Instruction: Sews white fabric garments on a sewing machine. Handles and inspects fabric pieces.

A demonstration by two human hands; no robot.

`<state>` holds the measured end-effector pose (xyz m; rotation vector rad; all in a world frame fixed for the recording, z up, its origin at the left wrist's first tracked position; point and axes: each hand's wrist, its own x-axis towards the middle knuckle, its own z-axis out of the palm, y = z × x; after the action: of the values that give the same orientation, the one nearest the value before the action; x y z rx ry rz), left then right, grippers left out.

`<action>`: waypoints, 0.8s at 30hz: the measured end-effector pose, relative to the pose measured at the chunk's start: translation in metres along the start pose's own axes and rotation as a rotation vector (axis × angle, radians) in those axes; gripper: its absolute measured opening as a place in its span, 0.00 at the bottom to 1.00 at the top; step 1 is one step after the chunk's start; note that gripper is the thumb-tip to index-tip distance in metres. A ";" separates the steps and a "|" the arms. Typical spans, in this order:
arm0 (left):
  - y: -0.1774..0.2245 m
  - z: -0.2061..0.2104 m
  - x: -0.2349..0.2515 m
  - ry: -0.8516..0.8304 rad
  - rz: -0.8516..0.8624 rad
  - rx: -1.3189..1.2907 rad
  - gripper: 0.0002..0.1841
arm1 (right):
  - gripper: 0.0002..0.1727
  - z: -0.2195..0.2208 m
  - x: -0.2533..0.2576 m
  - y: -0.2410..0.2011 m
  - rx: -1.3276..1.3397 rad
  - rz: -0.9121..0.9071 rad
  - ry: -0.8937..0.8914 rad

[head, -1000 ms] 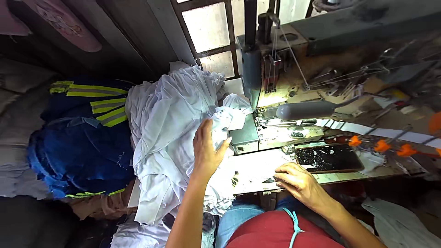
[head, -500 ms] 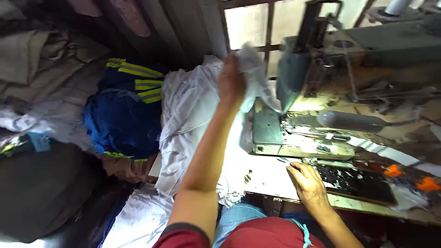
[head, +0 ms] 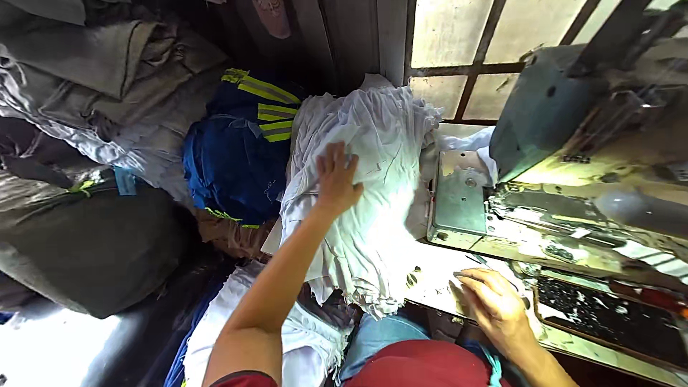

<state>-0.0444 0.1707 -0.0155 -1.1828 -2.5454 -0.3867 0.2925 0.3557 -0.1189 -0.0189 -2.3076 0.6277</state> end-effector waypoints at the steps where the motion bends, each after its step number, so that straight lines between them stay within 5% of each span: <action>1: -0.014 -0.004 0.007 0.001 -0.004 -0.008 0.29 | 0.13 0.006 0.009 -0.006 0.096 -0.010 -0.040; 5: -0.054 -0.050 0.061 -0.098 -0.203 -0.217 0.19 | 0.11 0.035 0.050 -0.031 0.382 -0.074 -0.198; 10: -0.118 -0.083 0.078 0.398 -0.718 -0.624 0.31 | 0.10 0.056 0.058 -0.051 0.574 -0.066 -0.316; 13: -0.086 -0.089 0.018 0.335 -0.443 -0.455 0.42 | 0.11 0.057 0.052 -0.050 0.605 -0.034 -0.343; 16: -0.019 -0.071 -0.051 -0.017 -0.060 -0.452 0.32 | 0.13 0.057 0.053 -0.046 0.626 0.034 -0.348; 19: 0.018 -0.031 -0.086 -0.315 0.139 -0.339 0.29 | 0.13 0.061 0.056 -0.046 0.621 0.029 -0.352; 24: -0.001 -0.006 -0.062 -0.133 0.110 -0.209 0.13 | 0.14 0.068 0.053 -0.044 0.591 0.013 -0.470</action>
<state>-0.0064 0.1252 -0.0338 -1.4614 -2.5864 -0.5770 0.2159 0.2979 -0.1062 0.4318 -2.4572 1.4201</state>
